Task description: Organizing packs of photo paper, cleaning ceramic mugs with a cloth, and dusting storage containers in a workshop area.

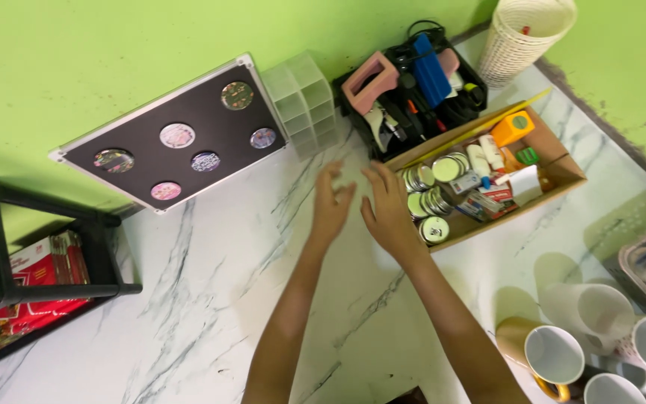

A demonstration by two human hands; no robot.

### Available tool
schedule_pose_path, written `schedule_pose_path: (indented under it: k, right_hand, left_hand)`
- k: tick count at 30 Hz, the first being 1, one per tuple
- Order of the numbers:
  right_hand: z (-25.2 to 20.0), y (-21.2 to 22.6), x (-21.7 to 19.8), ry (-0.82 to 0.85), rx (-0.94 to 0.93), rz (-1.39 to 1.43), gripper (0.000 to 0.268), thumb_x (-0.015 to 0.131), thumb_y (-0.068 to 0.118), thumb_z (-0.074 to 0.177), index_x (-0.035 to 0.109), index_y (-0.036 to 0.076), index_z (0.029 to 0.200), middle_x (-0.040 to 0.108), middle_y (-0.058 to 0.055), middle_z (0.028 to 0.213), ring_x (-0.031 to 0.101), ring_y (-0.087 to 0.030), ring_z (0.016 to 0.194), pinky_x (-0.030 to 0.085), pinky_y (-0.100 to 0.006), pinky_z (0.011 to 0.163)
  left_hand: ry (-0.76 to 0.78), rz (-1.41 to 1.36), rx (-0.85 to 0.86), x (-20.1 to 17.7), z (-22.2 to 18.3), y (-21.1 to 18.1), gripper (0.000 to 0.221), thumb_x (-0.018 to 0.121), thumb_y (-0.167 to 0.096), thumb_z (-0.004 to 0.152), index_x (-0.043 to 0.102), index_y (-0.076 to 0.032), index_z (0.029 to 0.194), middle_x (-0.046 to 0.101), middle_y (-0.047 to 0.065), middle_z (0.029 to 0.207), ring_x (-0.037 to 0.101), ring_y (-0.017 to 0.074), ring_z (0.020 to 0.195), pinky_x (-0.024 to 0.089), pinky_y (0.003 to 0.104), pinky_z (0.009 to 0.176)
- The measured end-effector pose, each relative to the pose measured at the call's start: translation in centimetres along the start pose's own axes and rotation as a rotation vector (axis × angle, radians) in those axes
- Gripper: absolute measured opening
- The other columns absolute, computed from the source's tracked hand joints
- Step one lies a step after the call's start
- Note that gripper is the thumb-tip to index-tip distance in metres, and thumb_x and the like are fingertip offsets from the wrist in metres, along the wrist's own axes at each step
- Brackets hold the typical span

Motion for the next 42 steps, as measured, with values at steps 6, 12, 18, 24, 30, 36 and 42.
schedule_pose_path:
  k: [6, 12, 18, 24, 30, 36, 42]
  right_hand:
    - [11.7, -0.4, 5.7, -0.138, -0.091, -0.023, 0.051, 0.072, 0.01, 0.092, 0.056, 0.004, 0.14, 0.031, -0.027, 0.16, 0.037, -0.048, 0.138, 0.032, -0.058, 0.114]
    - [16.7, -3.2, 12.0, -0.299, -0.028, -0.17, 0.028, 0.08, 0.023, 0.091, 0.068, 0.0, 0.103, 0.035, -0.03, 0.149, 0.031, -0.054, 0.137, 0.028, -0.062, 0.109]
    - [13.9, -5.0, 11.5, -0.364, -0.047, 0.095, 0.018, 0.076, 0.015, 0.095, 0.067, -0.001, 0.098, 0.047, -0.03, 0.143, 0.047, -0.047, 0.132, 0.039, -0.05, 0.112]
    - [5.1, -5.4, 4.8, -0.145, 0.013, 0.233, 0.024, 0.076, 0.018, 0.099, 0.065, -0.002, 0.104, 0.054, -0.017, 0.138, 0.057, -0.033, 0.118, 0.047, -0.038, 0.102]
    - [-4.2, -3.6, -0.5, 0.386, 0.155, 0.825, 0.015, 0.068, 0.018, 0.101, 0.067, 0.003, 0.102, 0.046, -0.008, 0.152, 0.048, -0.018, 0.135, 0.043, -0.03, 0.105]
    - [-9.0, 0.4, -4.9, 0.653, 0.064, 0.837, 0.019, 0.064, 0.019, 0.102, 0.071, 0.006, 0.114, 0.048, -0.009, 0.159, 0.043, -0.022, 0.148, 0.043, -0.037, 0.113]
    - [-11.8, 3.4, -9.3, 0.534, 0.169, 0.66, 0.023, 0.059, 0.021, 0.103, 0.071, 0.008, 0.117, 0.044, -0.007, 0.161, 0.042, -0.022, 0.148, 0.044, -0.039, 0.111]
  left_hand:
    - [-0.249, -0.016, 0.037, -7.5, 6.5, -0.9, 0.062, 0.067, -0.008, 0.098, 0.037, -0.008, 0.152, 0.037, 0.015, 0.154, 0.048, 0.0319, 0.14, 0.05, 0.042, 0.106]
    - [-0.14, -0.009, -0.007, -7.5, 9.3, 1.8, 0.068, 0.067, -0.01, 0.099, 0.031, -0.006, 0.156, 0.041, 0.019, 0.158, 0.047, 0.0331, 0.143, 0.053, 0.042, 0.101]
    - [-0.01, -0.172, -0.071, -8.5, 6.2, 1.0, 0.064, 0.064, -0.015, 0.101, 0.033, -0.007, 0.156, 0.052, 0.02, 0.151, 0.057, 0.0307, 0.137, 0.056, 0.04, 0.101]
    - [0.062, 0.041, 0.056, -11.6, -0.5, -5.2, 0.069, 0.067, -0.013, 0.099, 0.033, -0.009, 0.159, 0.043, 0.014, 0.161, 0.049, 0.0305, 0.145, 0.047, 0.045, 0.114]
    - [0.514, -0.042, 0.108, -12.4, -6.1, -9.9, 0.111, 0.086, -0.024, 0.08, 0.012, -0.011, 0.162, 0.015, 0.012, 0.169, 0.025, 0.0337, 0.154, 0.029, 0.051, 0.121]
    - [0.843, 0.031, 0.252, -8.6, -11.1, -13.6, 0.092, 0.092, -0.022, 0.075, 0.047, -0.016, 0.155, 0.037, 0.012, 0.167, 0.036, 0.0313, 0.154, 0.036, 0.047, 0.123]
    - [0.744, 0.1, 0.176, -6.7, -15.3, -14.2, 0.067, 0.087, -0.018, 0.08, 0.062, -0.019, 0.142, 0.046, 0.013, 0.158, 0.048, 0.0301, 0.146, 0.044, 0.043, 0.116]
Point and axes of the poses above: each hand's wrist, its own z-axis towards the middle knuckle, its own x-axis out of the palm, y = z × x, the point moved 4 cm from there along z, towards the middle knuckle
